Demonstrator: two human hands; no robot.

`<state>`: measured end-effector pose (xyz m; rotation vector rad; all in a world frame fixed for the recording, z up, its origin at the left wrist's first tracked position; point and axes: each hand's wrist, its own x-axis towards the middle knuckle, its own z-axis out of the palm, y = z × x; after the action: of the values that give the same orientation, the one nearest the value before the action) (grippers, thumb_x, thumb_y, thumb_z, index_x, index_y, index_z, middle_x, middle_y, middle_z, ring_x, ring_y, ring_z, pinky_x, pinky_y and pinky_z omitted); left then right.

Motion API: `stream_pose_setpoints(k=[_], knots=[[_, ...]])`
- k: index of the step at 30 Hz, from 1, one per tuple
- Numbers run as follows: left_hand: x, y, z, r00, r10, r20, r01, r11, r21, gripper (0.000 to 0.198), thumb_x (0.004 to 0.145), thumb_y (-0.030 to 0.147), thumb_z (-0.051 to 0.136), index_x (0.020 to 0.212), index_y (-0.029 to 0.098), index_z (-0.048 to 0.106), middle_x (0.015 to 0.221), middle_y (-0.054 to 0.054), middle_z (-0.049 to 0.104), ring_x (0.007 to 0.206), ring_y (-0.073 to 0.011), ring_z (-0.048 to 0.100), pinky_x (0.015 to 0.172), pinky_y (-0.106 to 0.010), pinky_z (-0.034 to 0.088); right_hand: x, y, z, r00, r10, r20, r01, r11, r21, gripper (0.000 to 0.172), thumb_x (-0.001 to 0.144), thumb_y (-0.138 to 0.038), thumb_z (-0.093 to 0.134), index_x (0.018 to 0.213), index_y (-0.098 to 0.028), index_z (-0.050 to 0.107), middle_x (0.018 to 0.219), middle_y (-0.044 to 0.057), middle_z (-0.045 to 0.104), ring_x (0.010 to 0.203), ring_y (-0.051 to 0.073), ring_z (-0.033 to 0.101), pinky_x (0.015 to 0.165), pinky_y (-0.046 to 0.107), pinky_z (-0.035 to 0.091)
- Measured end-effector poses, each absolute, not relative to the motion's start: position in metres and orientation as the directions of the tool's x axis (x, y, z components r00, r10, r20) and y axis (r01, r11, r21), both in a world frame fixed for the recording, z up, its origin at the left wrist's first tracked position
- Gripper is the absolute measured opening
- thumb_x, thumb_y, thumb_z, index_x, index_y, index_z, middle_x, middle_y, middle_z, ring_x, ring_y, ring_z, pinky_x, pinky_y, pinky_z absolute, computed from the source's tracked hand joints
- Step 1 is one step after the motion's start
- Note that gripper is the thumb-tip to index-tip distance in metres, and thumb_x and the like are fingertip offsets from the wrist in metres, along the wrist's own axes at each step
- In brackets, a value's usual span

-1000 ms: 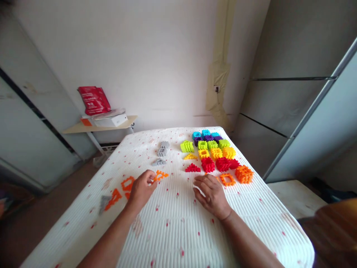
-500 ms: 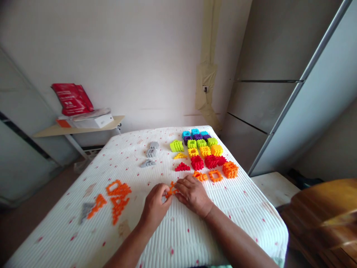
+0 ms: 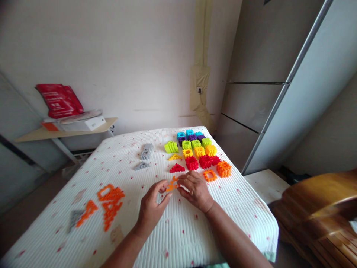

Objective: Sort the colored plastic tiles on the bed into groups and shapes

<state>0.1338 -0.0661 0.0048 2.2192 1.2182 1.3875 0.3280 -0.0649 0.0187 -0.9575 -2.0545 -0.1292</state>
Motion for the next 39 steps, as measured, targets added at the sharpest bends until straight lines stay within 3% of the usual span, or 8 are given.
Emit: stream_pose_setpoints(k=[5, 11, 16, 23, 30, 39], knots=[[0.146, -0.055, 0.001, 0.186, 0.824, 0.535, 0.475, -0.552, 0.685, 0.043, 0.073, 0.015, 0.059, 0.114, 0.022, 0.053, 0.096, -0.004, 0.065, 0.086, -0.0167, 0.061, 0.077, -0.03, 0.051, 0.371, -0.057, 0.024, -0.193, 0.685, 0.702, 0.721, 0.585, -0.372, 0.015, 0.084, -0.032, 0.059, 0.093, -0.021, 0.065, 0.085, 0.006, 0.069, 0.078, 0.019, 0.06, 0.068, 0.032, 0.051], [0.174, -0.036, -0.019, 0.318, 0.856, 0.408, 0.546, -0.517, 0.659, 0.057, 0.064, 0.013, 0.067, 0.118, 0.02, 0.053, 0.111, -0.009, 0.062, 0.103, -0.0229, 0.057, 0.09, -0.041, 0.046, 0.394, -0.049, 0.017, -0.156, 0.81, 0.565, 0.777, 0.454, -0.436, 0.016, 0.082, -0.032, 0.061, 0.093, -0.023, 0.068, 0.088, 0.005, 0.069, 0.081, 0.02, 0.06, 0.069, 0.031, 0.051], [0.193, -0.029, -0.015, 0.366, 0.865, 0.344, 0.688, -0.5, 0.526, 0.046, 0.061, 0.022, 0.074, 0.105, 0.016, 0.062, 0.101, -0.012, 0.064, 0.1, -0.0268, 0.056, 0.088, -0.043, 0.044, 0.389, -0.049, 0.016, -0.194, 0.81, 0.554, 0.803, 0.455, -0.385, 0.013, 0.081, -0.025, 0.062, 0.092, -0.022, 0.068, 0.086, 0.005, 0.069, 0.082, 0.021, 0.059, 0.071, 0.032, 0.05], [0.205, -0.024, -0.005, 0.363, 0.883, 0.299, 0.817, -0.456, 0.353, 0.016, 0.069, 0.033, 0.07, 0.079, 0.021, 0.068, 0.086, -0.006, 0.064, 0.092, -0.023, 0.057, 0.079, -0.035, 0.043, 0.384, -0.05, 0.021, -0.24, 0.817, 0.524, 0.807, 0.468, -0.361, 0.013, 0.081, -0.025, 0.061, 0.092, -0.022, 0.067, 0.084, 0.005, 0.069, 0.078, 0.019, 0.058, 0.067, 0.03, 0.048], [0.207, -0.02, -0.01, 0.36, 0.876, 0.32, 0.827, -0.458, 0.324, 0.014, 0.076, 0.036, 0.063, 0.078, 0.024, 0.069, 0.086, -0.002, 0.065, 0.092, -0.0202, 0.057, 0.079, -0.032, 0.041, 0.383, -0.05, 0.02, -0.235, 0.823, 0.517, 0.821, 0.453, -0.348, 0.013, 0.082, -0.025, 0.058, 0.09, -0.022, 0.067, 0.081, 0.006, 0.068, 0.078, 0.02, 0.057, 0.066, 0.03, 0.047], [0.207, -0.017, -0.009, 0.369, 0.883, 0.291, 0.827, -0.455, 0.33, 0.012, 0.075, 0.033, 0.064, 0.081, 0.023, 0.07, 0.086, -0.003, 0.065, 0.092, -0.0194, 0.057, 0.079, -0.031, 0.041, 0.381, -0.052, 0.022, -0.219, 0.843, 0.491, 0.842, 0.418, -0.342, 0.018, 0.078, -0.019, 0.061, 0.095, -0.021, 0.067, 0.085, 0.005, 0.069, 0.08, 0.021, 0.058, 0.067, 0.03, 0.046]])
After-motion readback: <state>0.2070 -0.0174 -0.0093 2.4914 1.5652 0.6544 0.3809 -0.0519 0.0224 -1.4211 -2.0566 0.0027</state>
